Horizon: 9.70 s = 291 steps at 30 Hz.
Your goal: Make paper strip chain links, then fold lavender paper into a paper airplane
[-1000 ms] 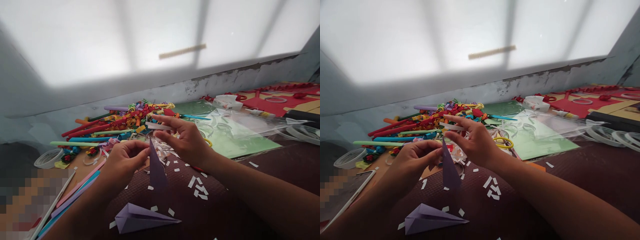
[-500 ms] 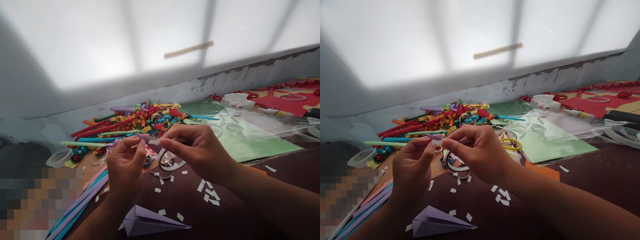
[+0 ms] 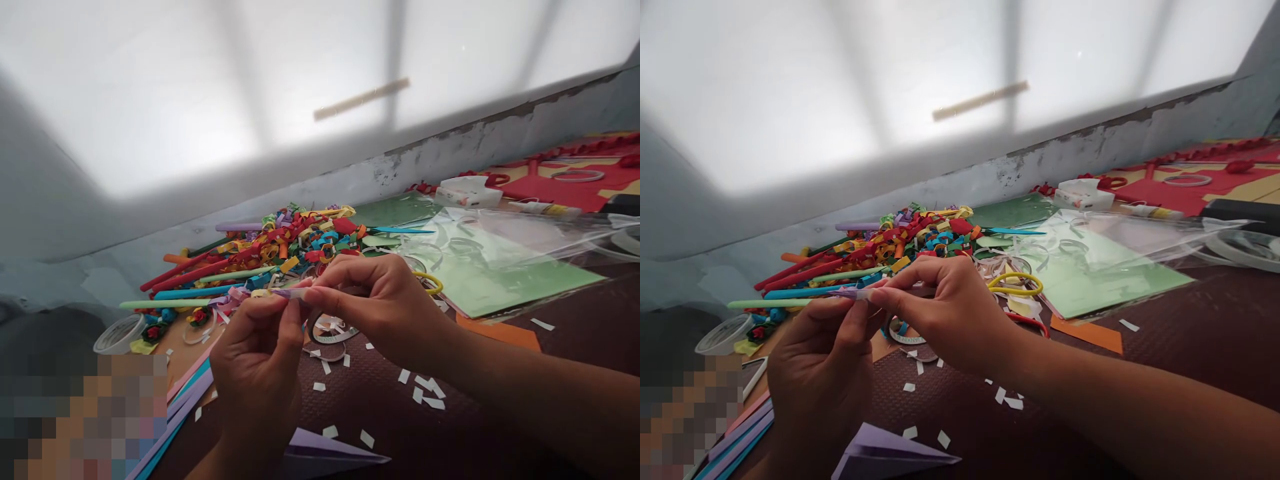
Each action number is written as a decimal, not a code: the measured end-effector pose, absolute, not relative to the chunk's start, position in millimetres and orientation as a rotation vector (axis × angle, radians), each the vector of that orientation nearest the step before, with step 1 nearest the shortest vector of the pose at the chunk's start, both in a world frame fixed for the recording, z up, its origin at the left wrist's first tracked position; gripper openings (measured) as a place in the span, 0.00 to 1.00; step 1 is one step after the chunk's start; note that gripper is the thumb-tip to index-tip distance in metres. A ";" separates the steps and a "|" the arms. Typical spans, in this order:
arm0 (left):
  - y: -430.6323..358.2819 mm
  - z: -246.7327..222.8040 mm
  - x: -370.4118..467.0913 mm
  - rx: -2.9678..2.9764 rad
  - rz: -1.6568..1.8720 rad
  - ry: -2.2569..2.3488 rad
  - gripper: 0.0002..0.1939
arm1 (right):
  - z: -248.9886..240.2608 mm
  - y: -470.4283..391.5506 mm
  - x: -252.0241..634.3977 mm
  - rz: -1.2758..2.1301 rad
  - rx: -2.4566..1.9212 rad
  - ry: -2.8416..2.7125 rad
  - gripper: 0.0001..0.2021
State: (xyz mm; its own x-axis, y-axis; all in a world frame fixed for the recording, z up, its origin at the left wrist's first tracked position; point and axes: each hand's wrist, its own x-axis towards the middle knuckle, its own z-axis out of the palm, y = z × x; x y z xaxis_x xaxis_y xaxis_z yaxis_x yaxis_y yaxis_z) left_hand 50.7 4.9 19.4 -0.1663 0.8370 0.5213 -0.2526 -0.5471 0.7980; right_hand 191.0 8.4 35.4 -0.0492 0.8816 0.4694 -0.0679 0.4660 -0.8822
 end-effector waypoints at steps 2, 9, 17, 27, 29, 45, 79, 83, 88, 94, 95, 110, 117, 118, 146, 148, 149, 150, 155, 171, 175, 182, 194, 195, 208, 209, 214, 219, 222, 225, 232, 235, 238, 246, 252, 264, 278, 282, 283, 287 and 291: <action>4.1 19.4 51.9 1.326 1.822 0.721 0.06 | 35.6 7.9 190.7 0.906 -0.790 -1.409 0.10; 1.9 18.9 52.5 1.341 1.842 0.772 0.07 | 36.1 6.0 188.1 0.863 -0.808 -1.421 0.09; -2.5 18.6 54.6 1.398 1.880 0.877 0.09 | 33.8 5.6 184.4 0.846 -0.784 -1.372 0.10; -5.3 16.4 56.6 1.393 1.906 0.753 0.07 | 31.1 3.2 183.1 0.708 -0.764 -1.435 0.11; -5.6 16.7 55.7 1.375 1.872 0.681 0.06 | 29.4 2.6 182.3 0.629 -0.740 -1.471 0.09; 4.4 17.4 48.5 1.642 1.901 0.968 0.05 | 38.8 1.2 188.9 0.579 -1.039 -1.588 0.10; 10.6 31.7 40.7 1.154 1.738 0.719 0.13 | 34.8 15.2 198.4 0.299 -1.262 -1.619 0.16; 9.5 26.1 38.7 1.187 1.602 0.543 0.16 | 31.0 13.4 195.9 0.293 -1.155 -1.654 0.15; 11.3 16.2 40.0 1.329 1.520 0.647 0.18 | 27.8 13.0 196.1 0.326 -0.958 -1.728 0.11; 13.9 14.1 37.0 1.329 1.633 0.842 0.12 | 30.6 8.8 194.2 0.339 -0.959 -1.774 0.04; 14.4 13.8 36.2 1.355 1.646 0.860 0.12 | 31.5 8.0 193.8 0.339 -1.014 -1.749 0.05; 13.8 10.7 36.5 1.331 1.651 0.822 0.08 | 36.8 11.1 194.3 0.462 -1.219 -1.660 0.09; 11.2 5.6 35.2 1.586 1.537 0.640 0.15 | 32.2 5.4 188.7 0.493 -1.133 -1.675 0.07; 11.1 5.2 35.9 1.605 1.516 0.610 0.18 | 31.8 5.4 188.8 0.487 -1.121 -1.674 0.07; 15.2 11.7 38.7 1.787 1.901 1.175 0.08 | 37.1 6.1 191.4 0.316 -1.284 -1.751 0.05; 14.5 11.8 39.0 1.798 1.898 1.193 0.08 | 36.8 7.8 191.5 0.348 -1.267 -1.737 0.06; 14.3 11.9 38.9 1.803 1.894 1.204 0.08 | 36.6 8.5 191.6 0.349 -1.262 -1.736 0.06; 14.3 12.1 38.8 1.803 1.891 1.211 0.08 | 36.5 9.1 191.7 0.344 -1.256 -1.738 0.07; 17.0 11.0 38.3 1.694 1.818 1.166 0.09 | 35.5 10.6 192.6 0.302 -1.244 -1.755 0.06; 17.9 14.6 37.8 1.745 1.809 1.131 0.04 | 27.2 4.8 184.6 0.334 -1.012 -1.745 0.04; 14.1 17.1 38.3 1.823 1.864 1.165 0.04 | 31.4 3.4 183.7 0.399 -1.038 -1.678 0.05; 21.2 10.5 31.8 2.094 1.802 1.237 0.04 | 28.2 8.0 186.0 0.209 -0.990 -1.720 0.06; 16.1 17.0 23.1 2.517 1.892 1.117 0.02 | 34.3 7.3 183.2 0.931 -0.961 -1.494 0.07; 15.6 17.0 22.8 2.527 1.900 1.071 0.03 | 33.8 8.0 183.6 0.965 -0.926 -1.478 0.07; 20.5 12.5 30.4 2.061 1.841 1.089 0.06 | 31.6 7.1 188.3 0.557 -0.934 -1.656 0.05; 20.4 12.1 30.4 2.094 1.855 1.103 0.06 | 31.4 6.8 188.1 0.461 -0.952 -1.669 0.04; 18.2 12.9 28.3 2.282 1.886 1.129 0.06 | 31.0 4.6 187.1 0.080 -0.941 -1.717 0.05; 14.2 19.6 29.3 2.251 1.881 1.094 0.05 | 29.1 3.6 186.7 0.141 -0.916 -1.690 0.04; 14.9 21.9 29.2 2.184 1.874 1.068 0.05 | 27.7 3.8 186.7 0.138 -0.852 -1.675 0.03; 16.4 21.0 26.5 2.148 1.866 1.077 0.05 | 29.0 4.0 186.2 0.207 -0.799 -1.649 0.03; 11.3 17.0 26.6 1.991 1.744 0.804 0.06 | 34.2 3.8 185.1 0.365 -0.817 -1.599 0.04; 13.0 16.7 30.3 2.006 1.775 0.835 0.03 | 34.1 4.4 185.4 0.390 -0.823 -1.608 0.04; 16.6 17.4 32.1 2.015 1.879 1.008 0.06 | 34.0 5.2 185.7 0.386 -0.826 -1.662 0.04; 11.9 22.5 34.8 2.066 1.905 1.089 0.06 | 29.1 4.0 187.3 -0.017 -0.873 -1.754 0.05; 9.9 26.5 40.0 1.888 1.876 1.207 0.05 | 30.5 -0.1 188.8 -0.617 -0.801 -1.878 0.14; 21.0 17.4 38.3 1.144 1.606 0.859 0.05 | 21.3 18.2 193.1 -0.119 -0.681 -1.817 0.05; 38.6 26.7 26.6 0.987 1.667 0.789 0.13 | 23.9 32.0 213.0 0.580 -0.860 -1.723 0.29; 37.7 22.8 28.3 1.004 1.607 0.791 0.12 | 16.7 39.8 213.7 0.611 -0.824 -1.724 0.24; 37.3 22.6 28.3 1.011 1.601 0.797 0.12 | 14.6 42.5 213.6 0.631 -0.825 -1.718 0.24; 37.6 22.8 27.3 1.069 1.612 0.848 0.11 | 8.3 49.6 212.5 0.648 -0.807 -1.723 0.27; 39.8 21.4 25.0 1.190 1.572 0.907 0.10 | 7.5 50.1 212.4 0.627 -0.849 -1.796 0.20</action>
